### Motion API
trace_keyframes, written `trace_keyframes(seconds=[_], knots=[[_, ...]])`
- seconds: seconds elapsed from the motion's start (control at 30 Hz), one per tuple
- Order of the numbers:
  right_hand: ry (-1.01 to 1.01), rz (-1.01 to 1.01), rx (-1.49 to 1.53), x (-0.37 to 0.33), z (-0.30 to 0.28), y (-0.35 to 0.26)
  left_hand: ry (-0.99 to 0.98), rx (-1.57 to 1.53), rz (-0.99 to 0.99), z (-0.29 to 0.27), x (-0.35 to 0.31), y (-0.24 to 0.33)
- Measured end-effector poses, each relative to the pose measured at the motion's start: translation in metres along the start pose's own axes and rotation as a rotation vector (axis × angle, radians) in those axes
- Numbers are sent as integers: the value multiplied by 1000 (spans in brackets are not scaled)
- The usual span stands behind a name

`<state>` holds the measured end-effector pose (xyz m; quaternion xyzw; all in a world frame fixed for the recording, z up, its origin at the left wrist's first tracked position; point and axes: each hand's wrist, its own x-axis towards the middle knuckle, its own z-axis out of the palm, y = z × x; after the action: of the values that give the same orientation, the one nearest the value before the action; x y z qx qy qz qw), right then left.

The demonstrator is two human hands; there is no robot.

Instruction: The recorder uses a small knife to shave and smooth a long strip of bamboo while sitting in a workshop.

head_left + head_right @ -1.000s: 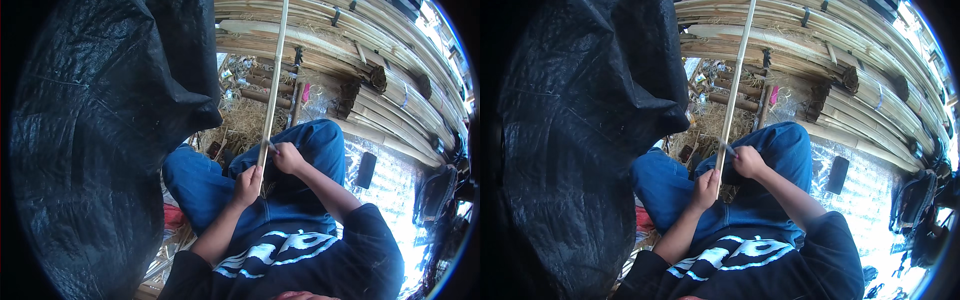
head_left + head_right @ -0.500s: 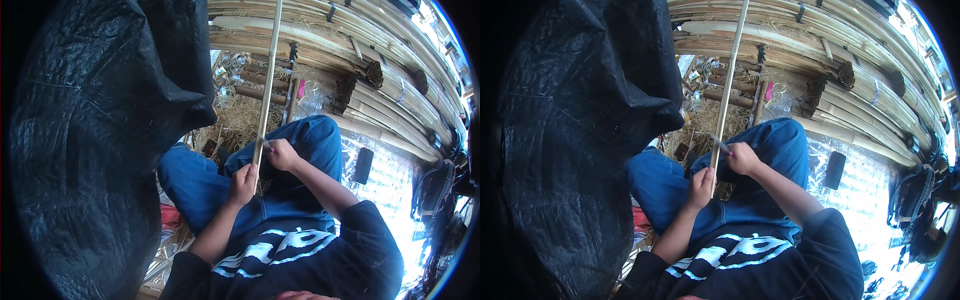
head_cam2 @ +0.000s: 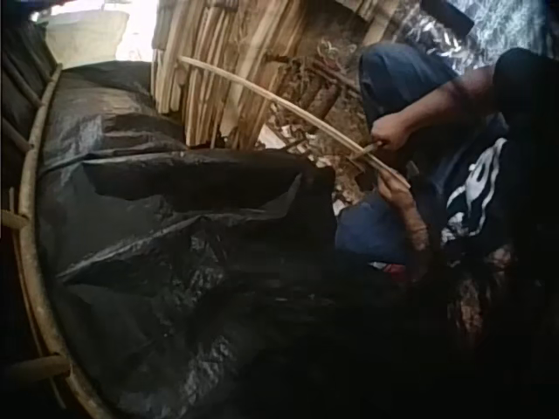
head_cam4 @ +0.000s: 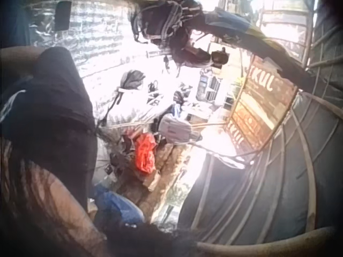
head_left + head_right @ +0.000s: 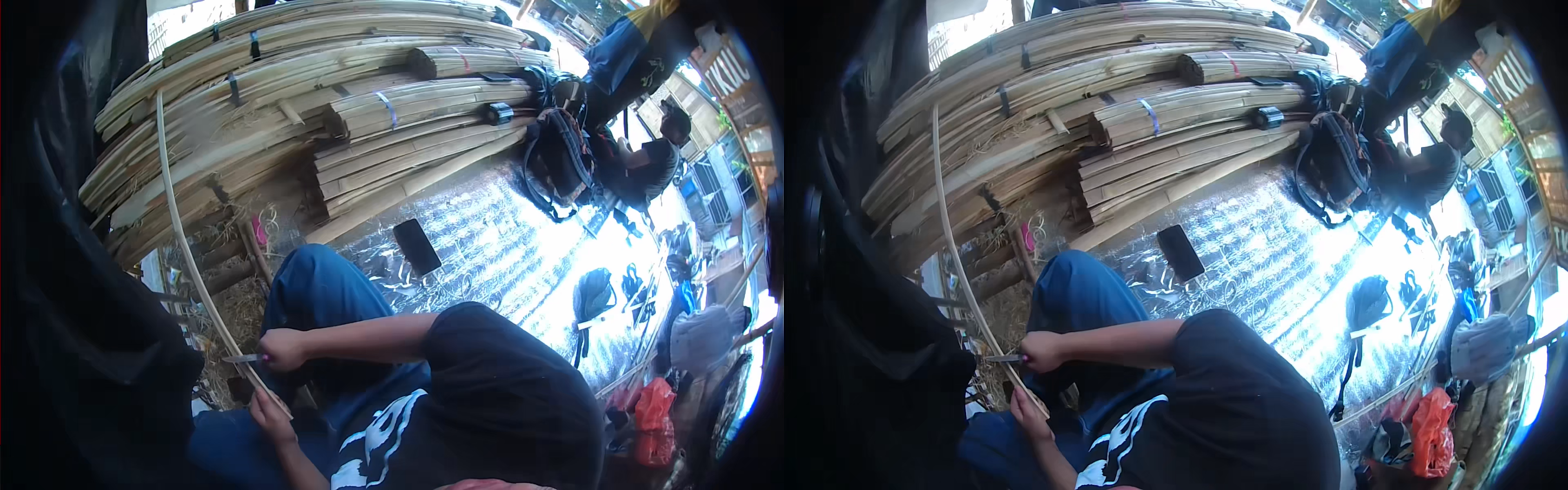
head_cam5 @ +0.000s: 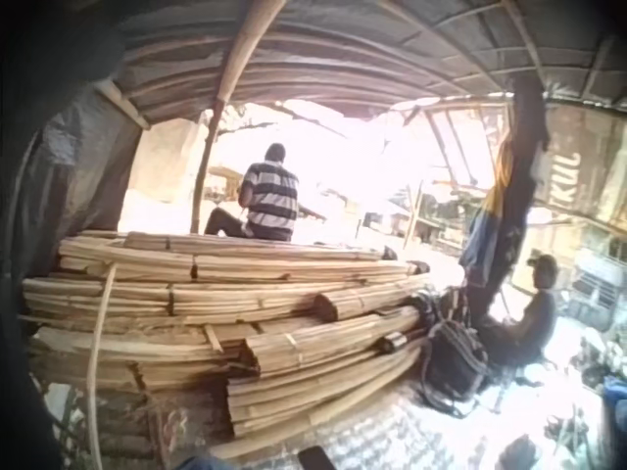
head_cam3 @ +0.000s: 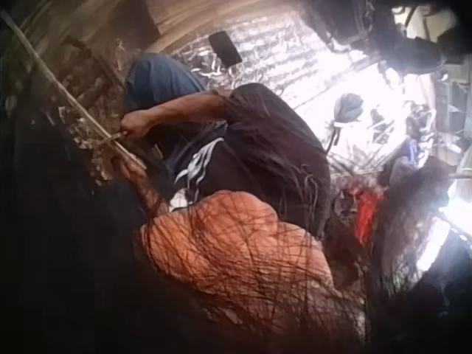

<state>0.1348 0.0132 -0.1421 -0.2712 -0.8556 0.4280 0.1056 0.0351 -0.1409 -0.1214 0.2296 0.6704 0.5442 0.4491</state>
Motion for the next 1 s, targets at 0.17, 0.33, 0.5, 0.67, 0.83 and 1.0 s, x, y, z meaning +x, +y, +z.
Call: trace_keyframes(seconds=[0.17,0.33,0.5,0.67,0.83,1.0], knots=[[-112,-58,-74,-4,-10,-12,-27,4,-11,-8,8,-9],[-64,-55,-64,-1,-7,-8,-9,1,26,-6,18,-19],[-77,-108,-188,-7,0,-13,91,-5,-83,6,11,-22],[-44,-17,-203,-1,17,-8,193,110,281,-13,39,-85],[165,181,244,33,-4,17,0,-83,-58,17,-9,-44],[-91,-95,-197,2,6,-2,-3,-112,-24,-4,3,-35]])
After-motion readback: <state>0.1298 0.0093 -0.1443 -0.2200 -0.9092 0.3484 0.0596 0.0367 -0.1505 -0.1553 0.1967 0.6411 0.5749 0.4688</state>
